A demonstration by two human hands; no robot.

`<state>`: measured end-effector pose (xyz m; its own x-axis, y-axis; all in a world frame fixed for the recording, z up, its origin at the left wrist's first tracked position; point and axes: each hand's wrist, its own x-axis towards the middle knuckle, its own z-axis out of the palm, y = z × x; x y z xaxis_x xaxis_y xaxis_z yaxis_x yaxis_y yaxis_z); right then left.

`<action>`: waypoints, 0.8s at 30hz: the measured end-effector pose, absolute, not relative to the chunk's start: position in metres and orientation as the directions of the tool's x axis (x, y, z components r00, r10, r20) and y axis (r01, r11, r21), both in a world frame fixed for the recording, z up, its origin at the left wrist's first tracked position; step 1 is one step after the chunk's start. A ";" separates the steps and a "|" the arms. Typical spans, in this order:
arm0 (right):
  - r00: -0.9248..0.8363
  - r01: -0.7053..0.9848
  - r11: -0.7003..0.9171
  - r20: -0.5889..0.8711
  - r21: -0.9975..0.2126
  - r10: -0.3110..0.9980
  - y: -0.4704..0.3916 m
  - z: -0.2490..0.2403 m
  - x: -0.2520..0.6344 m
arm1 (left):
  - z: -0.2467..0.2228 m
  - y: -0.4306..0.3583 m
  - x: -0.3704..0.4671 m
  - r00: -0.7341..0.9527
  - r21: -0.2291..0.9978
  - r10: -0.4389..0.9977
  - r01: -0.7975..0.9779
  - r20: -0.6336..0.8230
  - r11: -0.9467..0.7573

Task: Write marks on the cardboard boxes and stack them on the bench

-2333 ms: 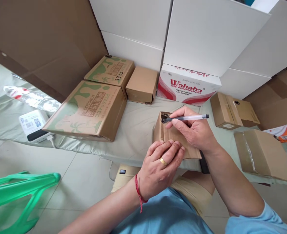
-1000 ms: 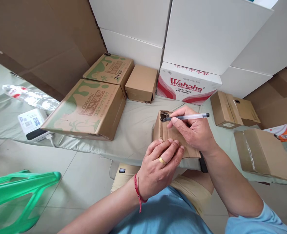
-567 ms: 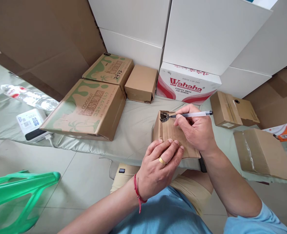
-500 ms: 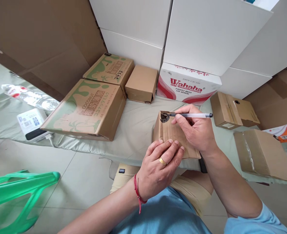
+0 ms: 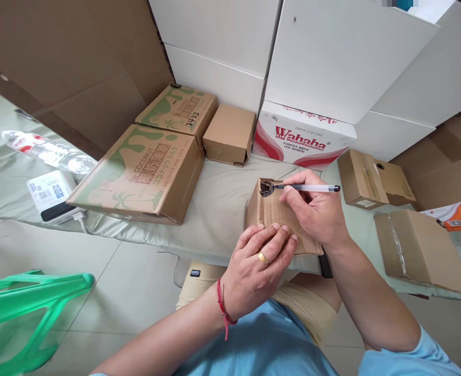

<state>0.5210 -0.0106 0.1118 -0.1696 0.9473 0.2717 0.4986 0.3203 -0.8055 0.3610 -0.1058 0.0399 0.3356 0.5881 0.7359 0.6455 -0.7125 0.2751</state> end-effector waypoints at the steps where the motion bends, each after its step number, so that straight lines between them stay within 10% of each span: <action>1: -0.156 0.500 0.320 0.280 -0.805 0.947 -0.013 0.113 0.520 | 0.040 -0.106 0.361 0.339 0.275 0.589 0.645 0.733 -0.713; 9: 0.114 0.526 0.329 0.448 -0.784 0.886 -0.040 0.093 0.588 | 0.034 -0.108 0.343 0.276 0.367 0.604 0.587 0.747 -0.722; 17: 0.221 0.975 -0.216 -0.137 0.048 0.966 -0.072 0.011 0.739 | 0.001 -0.122 0.314 -0.013 0.707 0.834 0.537 0.552 -0.460; 24: 0.274 0.953 -0.237 -0.200 0.190 0.941 -0.071 -0.006 0.763 | 0.003 -0.125 0.309 -0.050 0.941 0.994 0.330 0.101 -0.079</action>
<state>0.7629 -0.0705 -0.0056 0.2742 0.9407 -0.1997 0.9527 -0.2375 0.1897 0.3091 -0.1250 0.0027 -0.0497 0.9937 0.1005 0.3300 -0.0787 0.9407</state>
